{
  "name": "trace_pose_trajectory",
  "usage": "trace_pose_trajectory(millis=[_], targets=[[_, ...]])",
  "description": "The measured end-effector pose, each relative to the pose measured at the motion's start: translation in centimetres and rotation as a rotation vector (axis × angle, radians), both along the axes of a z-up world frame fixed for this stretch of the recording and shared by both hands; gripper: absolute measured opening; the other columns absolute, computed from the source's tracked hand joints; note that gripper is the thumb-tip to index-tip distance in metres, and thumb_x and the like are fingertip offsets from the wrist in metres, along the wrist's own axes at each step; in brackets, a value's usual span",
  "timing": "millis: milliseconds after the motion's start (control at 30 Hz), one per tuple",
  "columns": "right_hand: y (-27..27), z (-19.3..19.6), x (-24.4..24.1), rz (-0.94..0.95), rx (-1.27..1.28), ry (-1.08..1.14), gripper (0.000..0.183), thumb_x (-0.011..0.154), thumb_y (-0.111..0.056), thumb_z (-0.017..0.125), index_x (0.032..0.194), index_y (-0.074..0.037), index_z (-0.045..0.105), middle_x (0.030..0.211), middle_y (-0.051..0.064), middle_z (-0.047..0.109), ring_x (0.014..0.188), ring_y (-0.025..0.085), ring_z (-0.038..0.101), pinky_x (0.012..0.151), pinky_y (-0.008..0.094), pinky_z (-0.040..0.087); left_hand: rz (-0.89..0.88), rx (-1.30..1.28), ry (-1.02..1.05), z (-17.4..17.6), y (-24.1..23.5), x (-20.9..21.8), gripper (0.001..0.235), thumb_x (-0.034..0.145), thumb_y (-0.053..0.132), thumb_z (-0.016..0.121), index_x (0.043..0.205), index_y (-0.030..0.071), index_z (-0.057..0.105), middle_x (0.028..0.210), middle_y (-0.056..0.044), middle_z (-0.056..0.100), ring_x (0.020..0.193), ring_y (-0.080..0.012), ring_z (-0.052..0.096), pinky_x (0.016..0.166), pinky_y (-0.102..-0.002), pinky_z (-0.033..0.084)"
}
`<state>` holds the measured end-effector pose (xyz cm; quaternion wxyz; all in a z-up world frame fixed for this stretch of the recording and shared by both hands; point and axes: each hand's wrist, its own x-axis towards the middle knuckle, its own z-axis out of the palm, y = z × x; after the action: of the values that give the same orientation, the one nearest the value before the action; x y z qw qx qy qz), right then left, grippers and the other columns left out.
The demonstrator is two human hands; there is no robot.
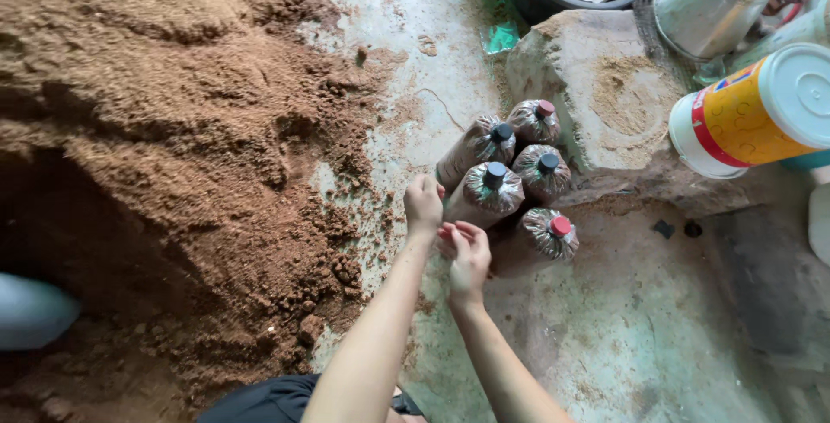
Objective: The person scoops soil from a large pile into a plastic bag using a cylindrical tube. They then take a small black pot from a nearby container, fill it with the soil from the bag, and place the filled pot aside. The process is repeated with another bag and pot.
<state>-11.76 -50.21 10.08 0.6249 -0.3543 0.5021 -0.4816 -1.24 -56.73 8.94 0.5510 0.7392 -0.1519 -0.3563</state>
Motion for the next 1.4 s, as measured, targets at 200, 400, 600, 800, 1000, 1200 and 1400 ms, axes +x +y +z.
trace_pose_trajectory(millis=[200,400,600,800,1000,1200,1400], targets=[[-4.6,2.8,9.9,0.311,0.335,-0.572,0.053,0.098,-0.056,0.054,0.129,-0.013,0.056,0.108,0.015,0.068,0.090,0.030,0.070,0.073,0.045,0.058,-0.243,-0.179,-0.944,3.2,5.0,8.8,0.033,0.101,0.034,0.052,0.083,0.009,0.062,0.086,-0.016,0.062,0.098,-0.0404,0.063,0.081,-0.054,0.052],[3.7,17.0,18.3,0.604,-0.430,-0.318,0.061,0.112,-0.047,0.035,0.159,-0.009,0.040,0.168,0.018,0.028,0.155,0.046,0.021,0.124,0.066,0.008,-0.192,-0.228,-0.548,11.9,15.7,12.1,0.054,0.108,0.018,0.039,0.160,0.006,0.034,0.165,-0.029,0.031,0.153,-0.0448,0.026,0.130,-0.051,0.018],[12.2,15.2,21.8,1.416,-1.391,-0.149,0.052,0.103,-0.045,0.045,0.119,-0.005,0.074,0.117,0.017,0.073,0.116,0.040,0.068,0.103,0.053,0.049,0.044,0.055,-0.968,10.1,28.0,18.3,0.035,0.099,0.017,0.043,0.133,0.018,0.051,0.139,-0.012,0.045,0.128,-0.0330,0.041,0.107,-0.045,0.031],[15.9,11.3,29.0,1.619,-0.761,0.770,0.063,0.109,-0.051,0.044,0.154,-0.007,0.049,0.151,0.016,0.054,0.149,0.035,0.042,0.120,0.052,0.033,0.149,0.451,-1.371,8.4,38.2,23.0,0.031,0.088,0.015,0.048,0.100,0.031,0.071,0.108,0.008,0.062,0.099,-0.0194,0.060,0.080,-0.039,0.047],[24.7,12.3,31.7,1.965,-1.168,0.810,0.051,0.100,-0.041,0.050,0.130,-0.001,0.061,0.132,0.021,0.063,0.130,0.040,0.054,0.106,0.055,0.043,-0.066,-0.157,-1.355,13.7,42.6,16.4,0.043,0.099,0.052,0.055,0.117,0.016,0.072,0.123,-0.008,0.071,0.125,-0.0306,0.064,0.117,-0.049,0.044],[35.2,12.9,30.8,2.365,-1.684,0.772,0.041,0.088,-0.029,0.057,0.101,0.006,0.075,0.108,0.027,0.073,0.107,0.047,0.068,0.090,0.058,0.055,0.551,0.073,-0.602,6.3,57.2,19.2,0.033,0.107,0.045,0.049,0.109,0.023,0.074,0.112,-0.002,0.074,0.119,-0.0268,0.065,0.103,-0.044,0.052],[42.3,15.3,24.1,2.031,-1.470,-0.363,0.040,0.101,-0.021,0.056,0.132,0.003,0.060,0.125,0.031,0.064,0.119,0.051,0.060,0.099,0.062,0.051,0.183,0.920,-0.351,-2.5,63.8,17.0,0.042,0.089,0.055,0.065,0.105,0.017,0.076,0.110,-0.009,0.076,0.108,-0.0319,0.071,0.089,-0.049,0.054]])
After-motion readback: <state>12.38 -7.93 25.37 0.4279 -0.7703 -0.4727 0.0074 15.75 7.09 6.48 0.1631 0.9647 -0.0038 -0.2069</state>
